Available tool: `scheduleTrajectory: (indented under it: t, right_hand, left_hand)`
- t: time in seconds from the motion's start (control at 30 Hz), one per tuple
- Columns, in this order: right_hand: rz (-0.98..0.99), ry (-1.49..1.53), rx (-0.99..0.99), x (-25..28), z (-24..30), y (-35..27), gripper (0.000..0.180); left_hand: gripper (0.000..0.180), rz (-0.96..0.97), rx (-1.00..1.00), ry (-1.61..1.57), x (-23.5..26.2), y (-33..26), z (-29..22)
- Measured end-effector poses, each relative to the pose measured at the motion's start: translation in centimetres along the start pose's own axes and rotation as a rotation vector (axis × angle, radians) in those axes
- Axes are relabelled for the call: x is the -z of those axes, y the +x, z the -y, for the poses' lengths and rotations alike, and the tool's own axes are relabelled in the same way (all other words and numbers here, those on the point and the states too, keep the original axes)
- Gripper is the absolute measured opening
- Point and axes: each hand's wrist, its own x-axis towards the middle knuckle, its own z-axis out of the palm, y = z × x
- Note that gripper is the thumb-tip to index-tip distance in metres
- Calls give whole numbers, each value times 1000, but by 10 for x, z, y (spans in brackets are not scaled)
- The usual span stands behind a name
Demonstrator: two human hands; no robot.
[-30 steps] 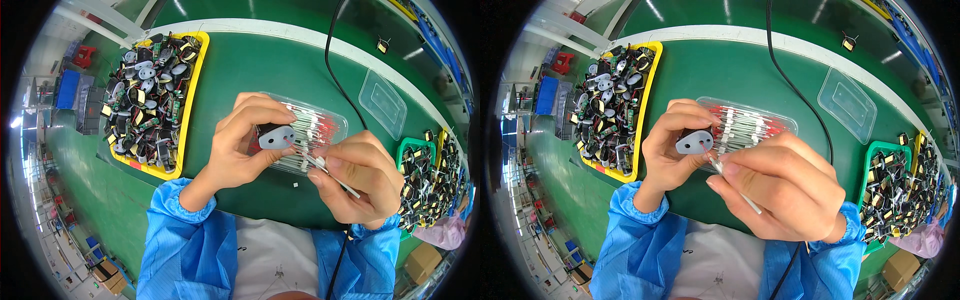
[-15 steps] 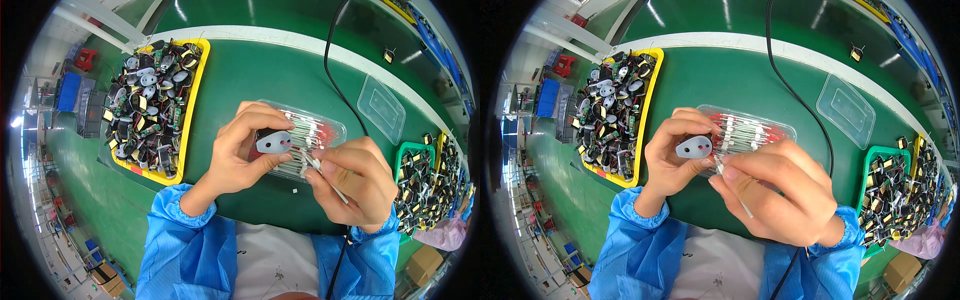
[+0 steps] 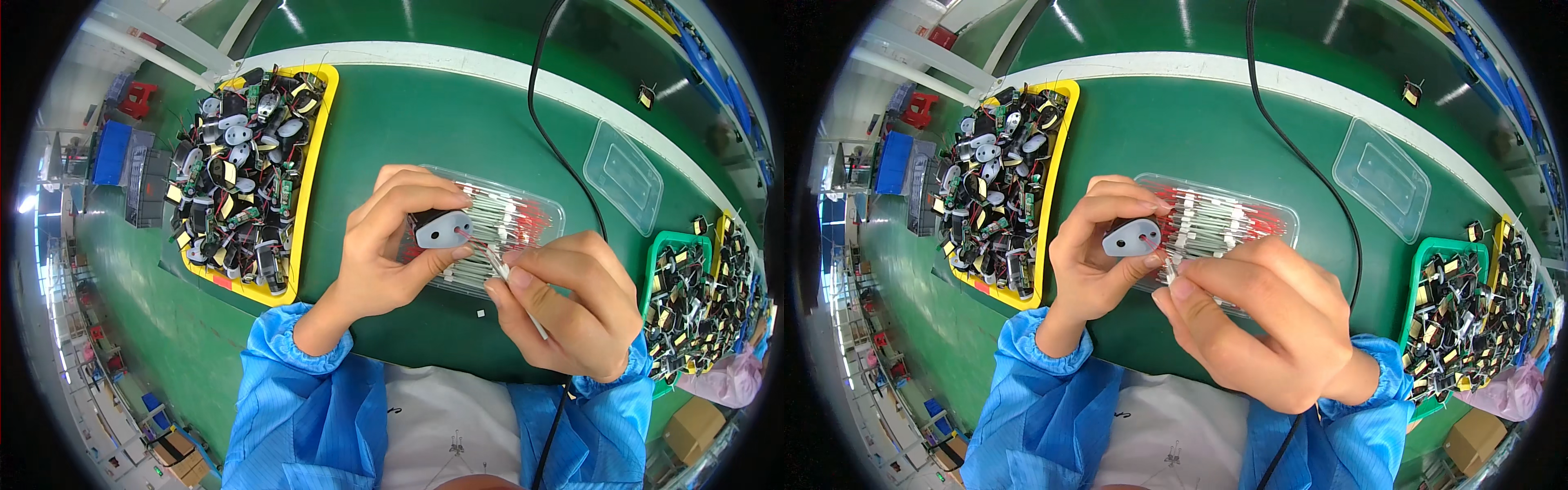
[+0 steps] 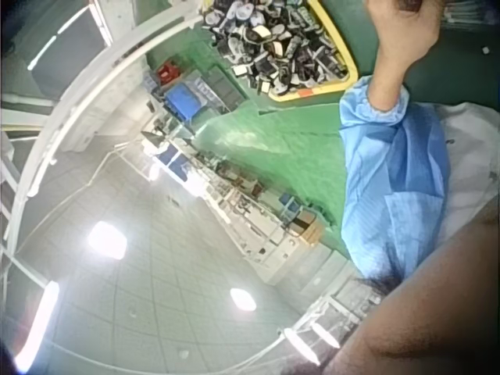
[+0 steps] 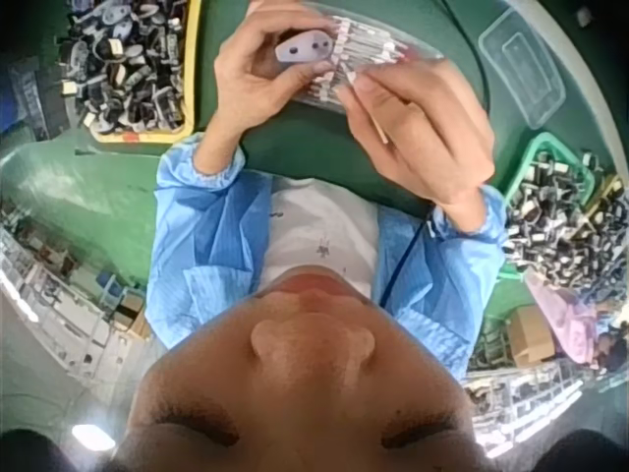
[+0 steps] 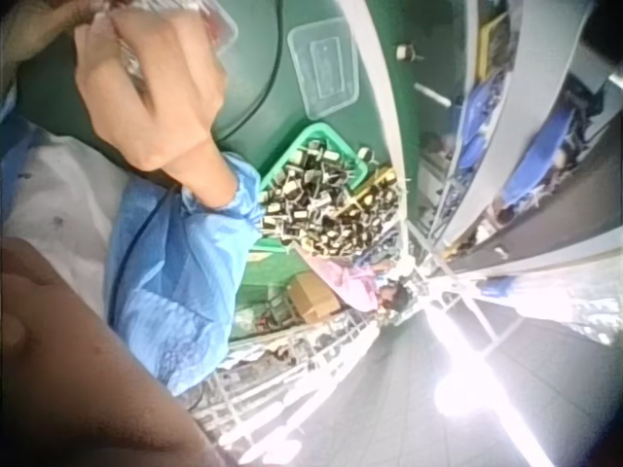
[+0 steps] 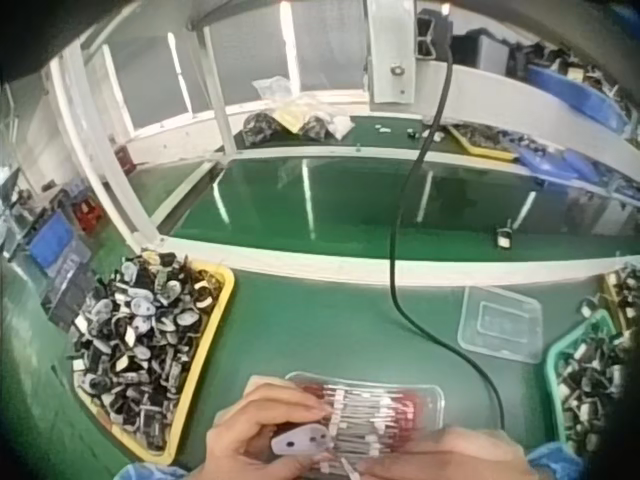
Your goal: The person picks up small electronic components from a yellow tray and uses a cotton swab to clean the surface of the device. They then insert a red wire into a port on the component and place the finished unit into a green tray. The process is repeated for multiple units.
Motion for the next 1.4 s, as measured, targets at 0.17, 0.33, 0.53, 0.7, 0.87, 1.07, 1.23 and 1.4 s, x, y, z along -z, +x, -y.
scheduleTrajectory:
  t: [0.17,0.33,0.53,0.7,0.87,1.07,1.23,1.4]
  right_hand:
    - [-10,-16,24,-1,0,-2,22]
    - [-4,-4,13,-1,-1,-1,20]
    - [-45,-8,0,-3,0,-3,18]
    - [-70,-3,4,-6,0,-4,17]
    - [20,3,-42,1,2,-5,25]
    - [40,26,-27,1,1,-7,25]
    - [55,39,-39,2,1,-6,26]
    - [28,49,-30,0,-1,-6,23]
  left_hand:
    - [41,58,-4,42,2,-1,3]
    - [41,-10,37,-20,-4,-1,1]
    - [40,28,31,11,-3,-1,0]
    - [41,21,40,-6,-5,-1,1]
    - [41,29,54,-5,-5,-2,1]
    - [41,39,75,-21,-6,-2,1]
    - [41,63,86,-17,-5,-3,2]
    - [41,70,57,5,-5,-2,3]
